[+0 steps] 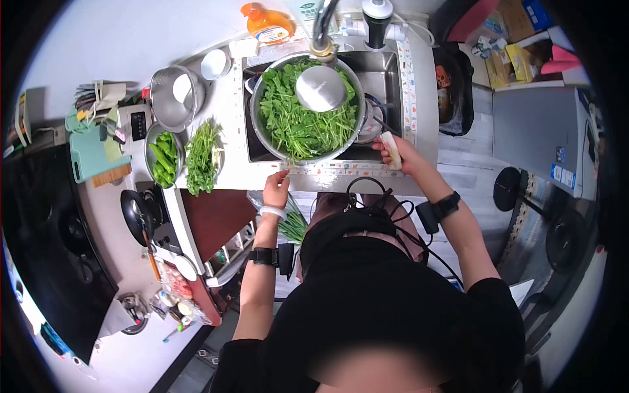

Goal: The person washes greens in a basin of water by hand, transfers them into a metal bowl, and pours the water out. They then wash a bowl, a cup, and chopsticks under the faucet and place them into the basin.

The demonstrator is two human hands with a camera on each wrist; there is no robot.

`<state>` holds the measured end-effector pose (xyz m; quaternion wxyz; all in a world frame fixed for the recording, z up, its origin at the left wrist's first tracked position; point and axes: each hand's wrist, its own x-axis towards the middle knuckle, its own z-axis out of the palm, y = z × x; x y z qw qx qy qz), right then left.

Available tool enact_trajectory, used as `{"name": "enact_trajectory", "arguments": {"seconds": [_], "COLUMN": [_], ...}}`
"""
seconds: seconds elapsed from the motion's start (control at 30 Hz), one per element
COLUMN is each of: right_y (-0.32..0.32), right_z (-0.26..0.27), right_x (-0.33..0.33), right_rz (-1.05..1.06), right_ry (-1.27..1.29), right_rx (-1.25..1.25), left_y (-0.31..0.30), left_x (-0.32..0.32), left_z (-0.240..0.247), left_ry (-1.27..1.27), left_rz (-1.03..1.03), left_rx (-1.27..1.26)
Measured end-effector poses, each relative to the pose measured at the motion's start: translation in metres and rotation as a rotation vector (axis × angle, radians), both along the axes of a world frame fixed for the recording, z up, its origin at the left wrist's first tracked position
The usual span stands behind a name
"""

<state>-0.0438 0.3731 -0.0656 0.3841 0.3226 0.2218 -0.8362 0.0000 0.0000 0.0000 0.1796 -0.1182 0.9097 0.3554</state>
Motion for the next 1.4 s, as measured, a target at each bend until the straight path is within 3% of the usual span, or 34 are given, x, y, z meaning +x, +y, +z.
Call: {"name": "enact_trajectory", "arguments": {"seconds": [0.07,0.13,0.3,0.43,0.47,0.5,0.57,0.6,0.67,0.73,0.8,0.83,0.87,0.9,0.97,1.0,1.07,1.17,1.23,1.3,1.37,1.4], "right_y": [0.021,0.014,0.07,0.083,0.087,0.083,0.067,0.06,0.048,0.006,-0.046,-0.06,-0.085,-0.097,-0.116,-0.118,-0.12,-0.147,-0.151,-0.144,-0.14,-0.137], "right_z": [0.026,0.06,0.004,-0.003,-0.016,-0.007,0.027,0.031,0.036,0.047,0.073,0.058,0.068,0.079,0.075,0.054,0.002,0.02,0.002,-0.056,-0.061,-0.028], "right_x": [-0.01,-0.03,-0.113,-0.142,-0.147,-0.146,-0.136,-0.131,-0.122,-0.111,-0.099,-0.098,-0.091,-0.097,-0.11,-0.113,-0.112,-0.11,-0.11,-0.107,-0.108,-0.11], "right_rz": [0.074,-0.068,-0.423,-0.346,-0.312,-0.303,-0.295,-0.288,-0.118,-0.041,0.243,0.435,0.299,0.586,0.816,0.819,0.631,0.707,0.697,0.416,0.299,0.241], "right_ry": [0.11,0.187,0.403,0.507,0.6,0.601,0.613,0.617,0.963,1.063,1.07,1.128,1.003,0.883,0.839,0.833,0.676,0.525,0.498,0.457,0.419,0.307], "right_rx": [0.108,0.287,0.711,0.835,1.061,1.066,1.858,1.864,1.852,1.378,1.376,1.443,1.218,1.156,1.232,1.235,1.165,1.236,1.226,0.933,0.84,0.643], "left_y": [0.009,-0.007,-0.012,-0.014,-0.016,-0.015,-0.017,-0.015,-0.015,-0.002,0.008,0.01,0.016,0.021,0.025,0.025,0.026,0.034,0.036,0.04,0.034,0.033], "left_x": [0.001,0.003,-0.005,-0.017,-0.022,-0.027,-0.036,-0.043,-0.057,-0.077,-0.096,-0.103,-0.112,-0.117,-0.124,-0.125,-0.126,-0.134,-0.136,-0.138,-0.138,-0.138], "left_z": [-0.011,0.002,-0.01,-0.006,-0.005,-0.006,-0.015,-0.015,-0.032,-0.025,-0.039,-0.051,-0.039,-0.037,-0.042,-0.046,-0.056,-0.061,-0.075,-0.068,-0.078,-0.079], "left_ry": [0.053,0.083,0.075,0.099,0.091,0.082,0.078,0.087,0.127,0.124,0.138,0.151,0.065,0.047,0.031,0.026,-0.052,-0.225,-0.247,-0.289,-0.231,-0.229], "left_rz": [0.083,0.089,0.164,0.211,0.23,0.25,0.292,0.314,0.353,0.34,0.298,0.27,0.246,0.264,0.282,0.28,0.306,0.34,0.334,0.371,0.365,0.385], "left_rx": [0.048,0.057,0.095,0.139,0.169,0.202,0.239,0.23,0.297,0.274,0.158,0.07,-0.001,-0.046,-0.086,-0.082,-0.066,0.082,0.141,0.218,0.221,0.218]}}
